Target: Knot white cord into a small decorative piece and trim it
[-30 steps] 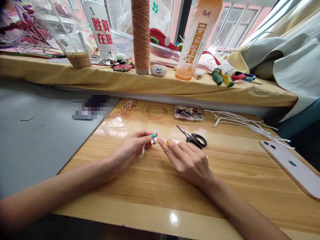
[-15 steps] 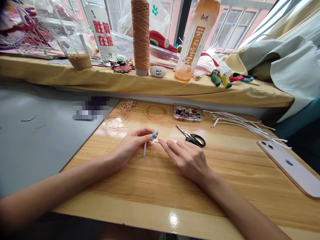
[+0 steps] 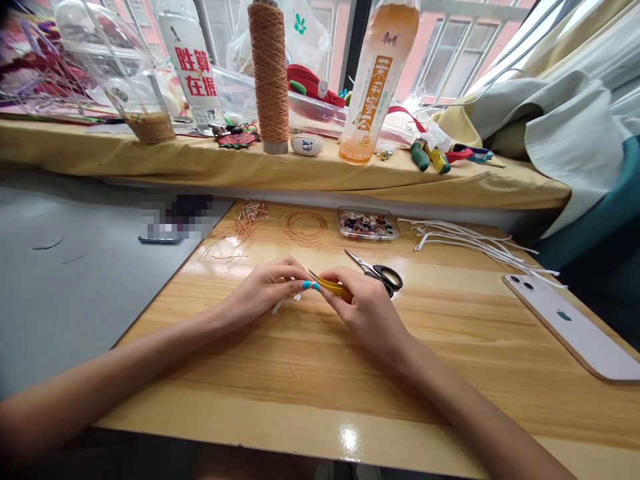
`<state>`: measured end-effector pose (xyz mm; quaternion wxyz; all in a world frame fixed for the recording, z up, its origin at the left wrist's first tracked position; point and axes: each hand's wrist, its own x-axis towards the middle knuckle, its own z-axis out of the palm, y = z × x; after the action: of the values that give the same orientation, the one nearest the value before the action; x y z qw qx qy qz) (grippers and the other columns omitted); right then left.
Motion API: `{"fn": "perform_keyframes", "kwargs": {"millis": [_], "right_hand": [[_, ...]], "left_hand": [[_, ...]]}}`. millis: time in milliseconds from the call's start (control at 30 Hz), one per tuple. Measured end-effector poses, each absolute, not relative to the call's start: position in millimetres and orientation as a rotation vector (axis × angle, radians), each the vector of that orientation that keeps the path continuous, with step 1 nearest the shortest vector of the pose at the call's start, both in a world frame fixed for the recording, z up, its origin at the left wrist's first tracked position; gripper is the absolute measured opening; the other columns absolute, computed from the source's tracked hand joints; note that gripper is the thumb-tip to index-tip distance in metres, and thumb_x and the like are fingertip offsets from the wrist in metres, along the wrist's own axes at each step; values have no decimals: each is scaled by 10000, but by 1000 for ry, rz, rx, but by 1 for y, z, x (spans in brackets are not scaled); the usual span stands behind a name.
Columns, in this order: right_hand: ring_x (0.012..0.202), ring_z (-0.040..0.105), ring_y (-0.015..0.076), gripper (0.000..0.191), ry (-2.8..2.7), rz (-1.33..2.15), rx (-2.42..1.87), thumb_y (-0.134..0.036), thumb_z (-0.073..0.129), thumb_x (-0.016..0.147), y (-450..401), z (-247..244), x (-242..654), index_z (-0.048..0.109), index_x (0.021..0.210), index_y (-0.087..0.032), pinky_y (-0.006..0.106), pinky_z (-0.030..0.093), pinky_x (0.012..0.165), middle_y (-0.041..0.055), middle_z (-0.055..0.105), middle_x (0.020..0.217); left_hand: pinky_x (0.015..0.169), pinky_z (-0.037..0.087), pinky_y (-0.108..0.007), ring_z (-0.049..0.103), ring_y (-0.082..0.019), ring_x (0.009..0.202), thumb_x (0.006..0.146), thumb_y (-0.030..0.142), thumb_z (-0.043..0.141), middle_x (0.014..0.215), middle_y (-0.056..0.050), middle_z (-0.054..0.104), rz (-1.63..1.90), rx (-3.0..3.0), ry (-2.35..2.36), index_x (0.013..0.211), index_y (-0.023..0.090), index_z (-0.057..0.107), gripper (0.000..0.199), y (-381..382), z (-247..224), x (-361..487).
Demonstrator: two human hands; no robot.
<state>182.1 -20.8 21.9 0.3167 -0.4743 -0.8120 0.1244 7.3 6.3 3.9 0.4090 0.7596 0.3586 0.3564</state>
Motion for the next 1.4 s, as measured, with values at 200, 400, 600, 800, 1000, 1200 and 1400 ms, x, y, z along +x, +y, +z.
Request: {"fn": "perform_keyframes", "kwargs": {"millis": [200,400,600,800,1000,1200,1400], "right_hand": [[584,509,97,139,-2070,401,-1336,-279,485,785,-18,19,185,582,799,-181,201,363,521,-5,609,709],[649,528,113,143,-2058,388,-1356,-270,480,781,-14,17,188,579,800,-168,205,372,563,17,617,751],[604,538,119,212,-1904,519,-1425,-330,474,771,-1,15,195,588,780,-151,210,373,544,9,619,672],[638,533,133,197,-2004,162,-1386,-273,434,797,11,7,204,577,820,-140,224,369,567,42,615,736],[619,536,114,267,-2201,-314,-1232,-268,332,855,1,-7,199,559,907,-136,205,316,518,70,611,836],[781,543,138,272,-2173,-221,-1378,-275,326,863,-1,-10,194,539,956,-136,201,328,574,76,596,922],[772,541,152,245,-2087,-226,-1498,-235,324,858,-2,-8,194,537,932,-138,213,325,573,75,598,897]], "left_hand": [[721,430,-278,520,-137,812,838,292,361,847,-61,564,896,2184,970,853,162,608,280,8,2,8],[675,423,-274,509,-140,753,830,252,395,808,-60,584,1039,2718,870,902,136,556,211,4,-6,5],[679,420,-234,531,-114,729,811,176,387,788,-41,589,1127,2539,1002,865,147,520,146,1,-5,7],[689,408,-236,501,-116,736,713,93,408,771,-25,542,1074,2347,1016,758,168,477,111,-2,-4,18],[624,354,-226,435,-111,658,733,235,469,670,2,474,1129,2292,1089,649,167,417,119,-5,-7,18],[532,296,-216,378,-89,540,755,242,445,581,30,422,1146,2139,1307,633,169,390,153,-10,-9,17],[627,362,-219,460,-95,652,724,140,470,692,11,492,1136,1807,1029,826,167,442,109,-19,-16,24]]}}
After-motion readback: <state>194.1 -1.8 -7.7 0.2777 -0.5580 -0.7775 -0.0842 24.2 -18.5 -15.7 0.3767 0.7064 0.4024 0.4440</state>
